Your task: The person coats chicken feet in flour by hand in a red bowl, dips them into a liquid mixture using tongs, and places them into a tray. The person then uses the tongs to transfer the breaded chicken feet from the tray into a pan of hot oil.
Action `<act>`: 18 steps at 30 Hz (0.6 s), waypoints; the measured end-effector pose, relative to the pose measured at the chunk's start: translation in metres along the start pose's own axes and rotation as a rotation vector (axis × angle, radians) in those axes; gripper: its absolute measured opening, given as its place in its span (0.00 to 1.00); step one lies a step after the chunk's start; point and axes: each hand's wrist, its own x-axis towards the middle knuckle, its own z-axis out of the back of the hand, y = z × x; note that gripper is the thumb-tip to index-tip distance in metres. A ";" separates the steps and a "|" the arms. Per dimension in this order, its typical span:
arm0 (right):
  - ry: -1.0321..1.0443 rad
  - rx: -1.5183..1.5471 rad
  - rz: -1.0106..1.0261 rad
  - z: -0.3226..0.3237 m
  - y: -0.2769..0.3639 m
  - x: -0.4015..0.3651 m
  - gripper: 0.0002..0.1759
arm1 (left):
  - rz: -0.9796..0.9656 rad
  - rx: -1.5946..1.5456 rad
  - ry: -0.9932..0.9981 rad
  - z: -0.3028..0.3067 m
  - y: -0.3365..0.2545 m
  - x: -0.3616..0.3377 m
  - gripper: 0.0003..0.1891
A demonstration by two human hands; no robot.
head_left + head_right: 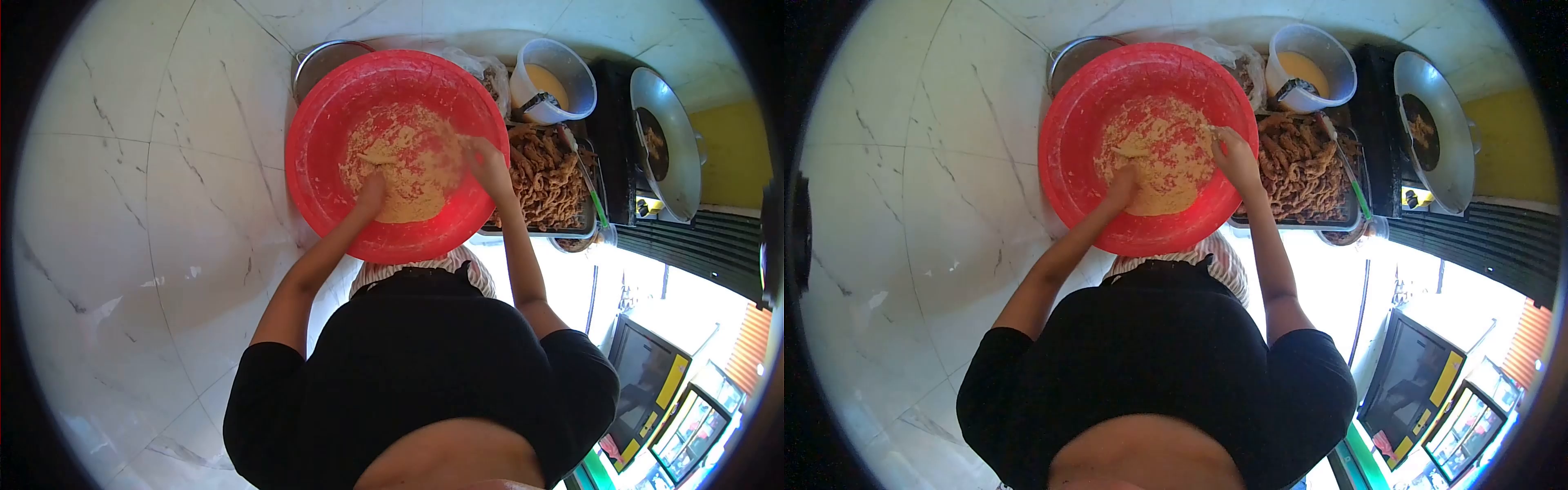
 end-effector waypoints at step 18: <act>0.004 -0.011 -0.065 0.003 0.009 0.002 0.13 | -0.131 -0.233 0.394 -0.028 -0.043 0.026 0.26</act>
